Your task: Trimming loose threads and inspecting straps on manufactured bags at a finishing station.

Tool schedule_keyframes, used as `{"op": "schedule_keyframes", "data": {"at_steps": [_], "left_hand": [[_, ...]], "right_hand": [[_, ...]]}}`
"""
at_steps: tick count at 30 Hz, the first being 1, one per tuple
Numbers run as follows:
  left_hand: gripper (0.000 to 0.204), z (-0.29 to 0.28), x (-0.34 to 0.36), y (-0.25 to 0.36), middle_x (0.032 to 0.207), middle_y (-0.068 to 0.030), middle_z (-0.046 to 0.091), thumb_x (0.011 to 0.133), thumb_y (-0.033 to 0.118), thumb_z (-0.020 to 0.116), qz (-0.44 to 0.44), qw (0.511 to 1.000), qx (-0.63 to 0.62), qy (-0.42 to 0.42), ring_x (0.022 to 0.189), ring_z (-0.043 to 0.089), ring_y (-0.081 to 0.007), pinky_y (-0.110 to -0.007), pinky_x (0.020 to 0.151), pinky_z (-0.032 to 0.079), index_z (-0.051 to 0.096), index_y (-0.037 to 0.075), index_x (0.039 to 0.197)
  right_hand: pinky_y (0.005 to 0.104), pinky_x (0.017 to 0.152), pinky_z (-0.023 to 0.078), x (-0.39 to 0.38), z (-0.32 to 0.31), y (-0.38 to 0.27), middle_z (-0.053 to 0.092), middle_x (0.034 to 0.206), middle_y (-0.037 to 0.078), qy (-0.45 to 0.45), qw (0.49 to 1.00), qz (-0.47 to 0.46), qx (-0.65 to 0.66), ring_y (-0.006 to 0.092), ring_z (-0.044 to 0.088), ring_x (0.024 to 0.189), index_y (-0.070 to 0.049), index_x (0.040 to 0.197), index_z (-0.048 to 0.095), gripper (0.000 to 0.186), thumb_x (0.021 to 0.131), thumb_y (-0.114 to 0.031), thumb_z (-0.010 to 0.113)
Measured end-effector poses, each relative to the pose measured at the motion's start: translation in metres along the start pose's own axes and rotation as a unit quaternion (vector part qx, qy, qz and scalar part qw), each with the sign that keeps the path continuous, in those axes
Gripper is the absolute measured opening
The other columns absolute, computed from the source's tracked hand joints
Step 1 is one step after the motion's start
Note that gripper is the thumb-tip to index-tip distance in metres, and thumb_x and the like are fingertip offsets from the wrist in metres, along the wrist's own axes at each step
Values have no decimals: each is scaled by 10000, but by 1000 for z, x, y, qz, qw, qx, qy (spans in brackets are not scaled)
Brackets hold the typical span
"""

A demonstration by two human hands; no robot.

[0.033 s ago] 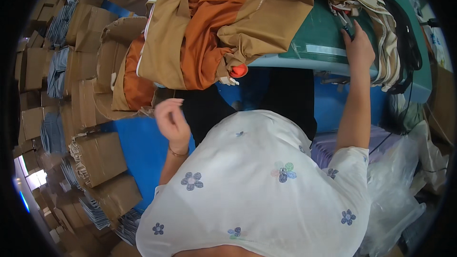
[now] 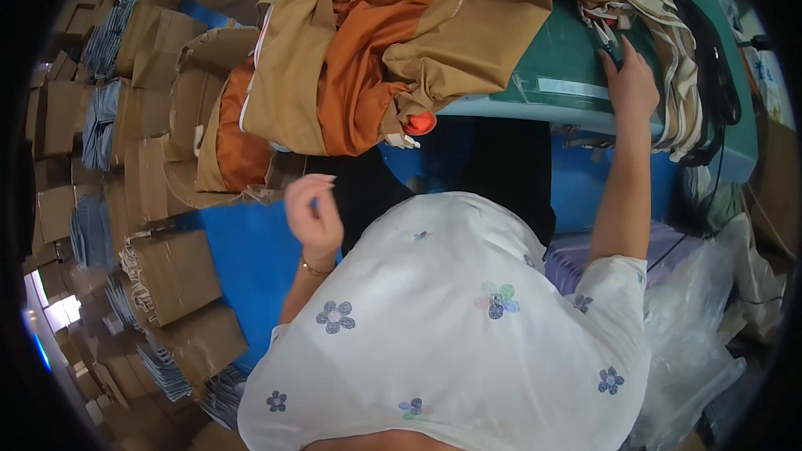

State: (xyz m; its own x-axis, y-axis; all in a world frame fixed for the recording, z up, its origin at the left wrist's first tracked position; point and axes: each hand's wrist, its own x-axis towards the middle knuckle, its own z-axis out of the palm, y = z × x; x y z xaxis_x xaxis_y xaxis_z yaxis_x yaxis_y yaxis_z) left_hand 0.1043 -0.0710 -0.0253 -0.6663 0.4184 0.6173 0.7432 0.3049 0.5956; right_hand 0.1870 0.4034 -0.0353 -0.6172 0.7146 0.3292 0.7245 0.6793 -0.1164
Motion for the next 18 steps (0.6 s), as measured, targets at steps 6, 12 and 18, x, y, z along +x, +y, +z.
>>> {"op": "schedule_keyframes", "data": {"at_steps": [6,12,18], "left_hand": [[422,54,4,8,947,-146,559,711,37,734,61,993,34,-98,846,571,-320,-373,763,471,560,24,1096],[462,72,17,-1,1031,-127,522,719,55,730,63,985,152,-52,878,539,-291,-366,754,440,558,37,1147],[458,72,38,-13,1077,-18,574,637,71,729,99,958,268,16,1008,528,-233,-379,845,362,614,134,1076]], "right_hand": [[362,751,508,-22,-29,-44,604,1047,97,166,961,-162,150,275,604,921,-151,1174,599,390,801,-203,700],[321,785,489,-100,-46,-142,600,1051,51,100,834,-399,368,241,590,959,-206,1062,657,420,689,-14,679],[314,912,402,-88,-56,-172,588,1194,-61,116,800,-543,227,166,517,1120,-207,1028,666,289,758,-159,576]]}}
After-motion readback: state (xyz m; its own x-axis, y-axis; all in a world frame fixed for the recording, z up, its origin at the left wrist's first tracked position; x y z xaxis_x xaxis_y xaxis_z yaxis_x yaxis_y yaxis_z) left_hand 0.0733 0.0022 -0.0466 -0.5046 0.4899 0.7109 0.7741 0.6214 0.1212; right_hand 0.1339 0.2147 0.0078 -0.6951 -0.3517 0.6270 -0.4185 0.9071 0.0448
